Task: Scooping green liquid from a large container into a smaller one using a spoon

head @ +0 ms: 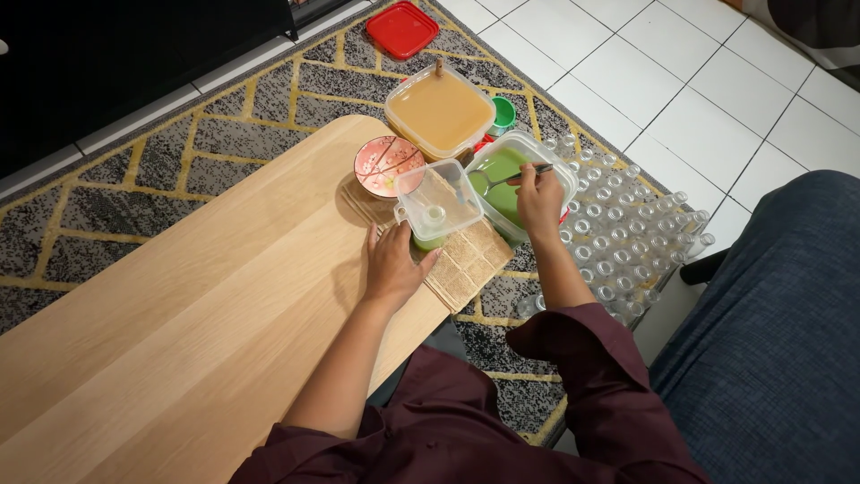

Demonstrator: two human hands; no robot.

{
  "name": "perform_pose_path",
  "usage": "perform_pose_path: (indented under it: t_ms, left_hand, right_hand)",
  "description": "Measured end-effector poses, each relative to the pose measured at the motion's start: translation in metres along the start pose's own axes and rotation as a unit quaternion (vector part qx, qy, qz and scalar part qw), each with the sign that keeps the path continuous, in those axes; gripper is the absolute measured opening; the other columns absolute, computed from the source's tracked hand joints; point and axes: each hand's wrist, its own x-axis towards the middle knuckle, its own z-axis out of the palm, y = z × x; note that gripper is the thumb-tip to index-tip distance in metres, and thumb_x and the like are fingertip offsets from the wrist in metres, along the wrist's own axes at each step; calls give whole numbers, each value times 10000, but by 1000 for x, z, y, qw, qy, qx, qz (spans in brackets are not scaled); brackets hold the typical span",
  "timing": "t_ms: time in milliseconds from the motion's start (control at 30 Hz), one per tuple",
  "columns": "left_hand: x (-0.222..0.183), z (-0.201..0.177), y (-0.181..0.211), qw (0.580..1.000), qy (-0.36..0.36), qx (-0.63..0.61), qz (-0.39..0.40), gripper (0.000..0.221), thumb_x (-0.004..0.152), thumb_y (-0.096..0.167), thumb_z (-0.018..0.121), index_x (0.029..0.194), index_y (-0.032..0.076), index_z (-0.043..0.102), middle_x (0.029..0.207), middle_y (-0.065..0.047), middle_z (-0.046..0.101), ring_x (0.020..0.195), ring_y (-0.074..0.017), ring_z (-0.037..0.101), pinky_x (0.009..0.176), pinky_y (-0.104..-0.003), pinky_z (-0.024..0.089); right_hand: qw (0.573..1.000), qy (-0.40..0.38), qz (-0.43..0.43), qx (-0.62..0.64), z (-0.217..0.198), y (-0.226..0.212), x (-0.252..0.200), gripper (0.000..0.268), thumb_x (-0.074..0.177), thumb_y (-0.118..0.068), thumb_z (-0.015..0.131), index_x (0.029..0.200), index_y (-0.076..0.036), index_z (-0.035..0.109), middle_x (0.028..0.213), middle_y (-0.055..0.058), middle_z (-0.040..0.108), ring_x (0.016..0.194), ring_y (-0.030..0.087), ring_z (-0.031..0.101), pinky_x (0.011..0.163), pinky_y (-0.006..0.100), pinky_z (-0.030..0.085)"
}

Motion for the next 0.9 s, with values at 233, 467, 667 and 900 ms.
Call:
perform_pose_path:
  t_ms: [233,467,667,900]
  left_hand:
    - [3,-4,5,1000,14,-1,7,596,715,430,795,1073,12,567,937,-155,630,1002,-328,641,1118,-600,277]
    - [-1,2,-1,1000,7,1,4,635,705,409,802,1141,15,563,986,-140,637,1008,-310,644,1124,-602,277]
    - [-1,2,-1,1000,5,3,2,656,704,404,802,1172,15,560,1015,-140,641,1024,-307,643,1125,-605,278]
    - [-2,10,-9,1000,5,-8,4,677,700,408,802,1190,14,554,1044,-144,641,1046,-309,638,1133,-600,256]
  right_hand:
    - [1000,-4,8,1,-3,-4,5,211,987,-255,492,996,-109,644,712,13,732,655,156,673,688,291,508]
    - [999,-29,-1,25,-10,-6,23,206,1028,-207,457,1052,-79,616,763,59,721,677,172,640,661,261,479]
    - [997,-52,-55,35,-42,-49,34,207,1067,-166,439,1057,-48,608,810,104,692,710,187,608,648,254,451]
    - [985,-95,-122,72,-83,-115,38,187,1092,-136,467,1047,-22,608,761,102,643,656,138,584,587,187,418]
